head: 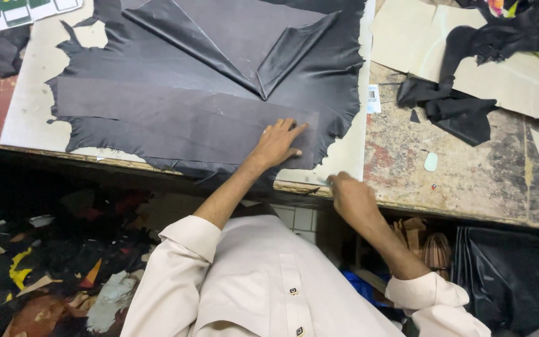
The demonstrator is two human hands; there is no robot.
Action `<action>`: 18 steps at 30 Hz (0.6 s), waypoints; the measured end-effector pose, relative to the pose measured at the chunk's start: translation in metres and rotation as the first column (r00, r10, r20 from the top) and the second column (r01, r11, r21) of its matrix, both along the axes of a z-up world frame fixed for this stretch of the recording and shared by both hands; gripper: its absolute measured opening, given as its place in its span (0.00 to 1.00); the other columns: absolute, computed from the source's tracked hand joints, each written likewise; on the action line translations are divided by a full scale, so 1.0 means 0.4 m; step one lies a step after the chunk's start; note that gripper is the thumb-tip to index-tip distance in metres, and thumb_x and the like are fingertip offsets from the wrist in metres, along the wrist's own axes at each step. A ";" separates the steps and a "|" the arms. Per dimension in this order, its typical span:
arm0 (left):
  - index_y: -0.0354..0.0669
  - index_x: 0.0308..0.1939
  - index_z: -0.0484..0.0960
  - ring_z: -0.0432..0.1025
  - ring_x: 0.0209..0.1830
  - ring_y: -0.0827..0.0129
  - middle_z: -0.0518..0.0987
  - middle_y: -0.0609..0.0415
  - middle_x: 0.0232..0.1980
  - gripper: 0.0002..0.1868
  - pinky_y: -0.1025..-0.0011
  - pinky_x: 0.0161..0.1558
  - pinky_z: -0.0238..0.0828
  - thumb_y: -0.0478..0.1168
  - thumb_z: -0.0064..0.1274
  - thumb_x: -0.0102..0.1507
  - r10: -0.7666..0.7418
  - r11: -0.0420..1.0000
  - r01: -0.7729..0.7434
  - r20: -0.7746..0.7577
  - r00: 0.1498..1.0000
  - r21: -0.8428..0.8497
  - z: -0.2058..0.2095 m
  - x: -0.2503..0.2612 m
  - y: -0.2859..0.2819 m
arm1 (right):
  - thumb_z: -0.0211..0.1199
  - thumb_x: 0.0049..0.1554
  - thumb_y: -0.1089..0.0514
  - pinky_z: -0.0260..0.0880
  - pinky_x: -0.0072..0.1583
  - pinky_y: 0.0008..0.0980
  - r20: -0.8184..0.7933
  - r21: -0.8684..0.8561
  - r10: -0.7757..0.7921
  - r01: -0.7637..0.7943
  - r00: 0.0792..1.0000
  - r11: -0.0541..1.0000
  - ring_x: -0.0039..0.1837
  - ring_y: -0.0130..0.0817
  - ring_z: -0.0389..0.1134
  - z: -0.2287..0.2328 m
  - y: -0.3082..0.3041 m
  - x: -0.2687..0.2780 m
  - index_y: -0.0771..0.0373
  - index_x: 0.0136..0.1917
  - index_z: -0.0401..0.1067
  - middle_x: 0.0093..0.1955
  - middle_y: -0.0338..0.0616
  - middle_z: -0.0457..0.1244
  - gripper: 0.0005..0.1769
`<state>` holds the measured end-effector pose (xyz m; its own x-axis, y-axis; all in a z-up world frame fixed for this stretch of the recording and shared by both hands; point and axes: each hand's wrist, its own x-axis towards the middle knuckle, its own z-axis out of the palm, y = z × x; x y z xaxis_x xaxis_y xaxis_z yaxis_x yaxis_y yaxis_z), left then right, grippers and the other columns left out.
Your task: The person lays a large black leather hide flat on a worktable, places a paper pattern on top, and cuts the leather along the pattern edges using a utility knife. The person removes the cut leather piece and sets it aside, then repeats the process with another pattern placement.
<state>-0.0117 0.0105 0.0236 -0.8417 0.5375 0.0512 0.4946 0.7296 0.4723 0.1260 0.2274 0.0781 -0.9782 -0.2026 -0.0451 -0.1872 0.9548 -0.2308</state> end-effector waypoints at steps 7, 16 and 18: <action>0.56 0.74 0.66 0.63 0.69 0.54 0.66 0.48 0.68 0.50 0.44 0.61 0.65 0.54 0.73 0.51 0.041 0.980 -0.038 0.012 0.999 -0.197 0.009 -0.063 0.087 | 0.66 0.57 0.62 0.74 0.37 0.38 -0.177 -0.544 -0.326 0.184 0.929 0.819 0.33 0.37 0.73 -0.071 -0.039 -0.276 0.68 0.55 0.74 0.38 0.53 0.69 0.13; 0.61 0.79 0.56 0.64 0.70 0.52 0.63 0.47 0.71 0.62 0.43 0.60 0.68 0.54 0.77 0.46 0.046 0.962 -0.017 0.100 0.994 -0.274 0.014 -0.109 0.117 | 0.69 0.55 0.64 0.70 0.56 0.49 -0.356 -0.421 -0.335 0.171 0.872 0.891 0.53 0.58 0.70 -0.181 -0.046 -0.375 0.69 0.55 0.77 0.51 0.58 0.69 0.14; 0.61 0.79 0.55 0.64 0.70 0.51 0.63 0.47 0.71 0.63 0.43 0.59 0.69 0.53 0.77 0.45 0.042 0.960 -0.004 0.130 0.991 -0.280 0.004 -0.099 0.114 | 0.69 0.54 0.64 0.71 0.56 0.48 -0.355 -0.394 -0.329 0.179 0.875 0.901 0.53 0.58 0.71 -0.185 -0.056 -0.364 0.69 0.55 0.77 0.52 0.59 0.69 0.15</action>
<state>-0.0511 0.0561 0.0254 -0.8428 0.4952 -0.2110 0.4232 0.8518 0.3089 -0.0196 0.2049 0.0039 -0.9125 0.1267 0.3890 -0.0965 0.8573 -0.5057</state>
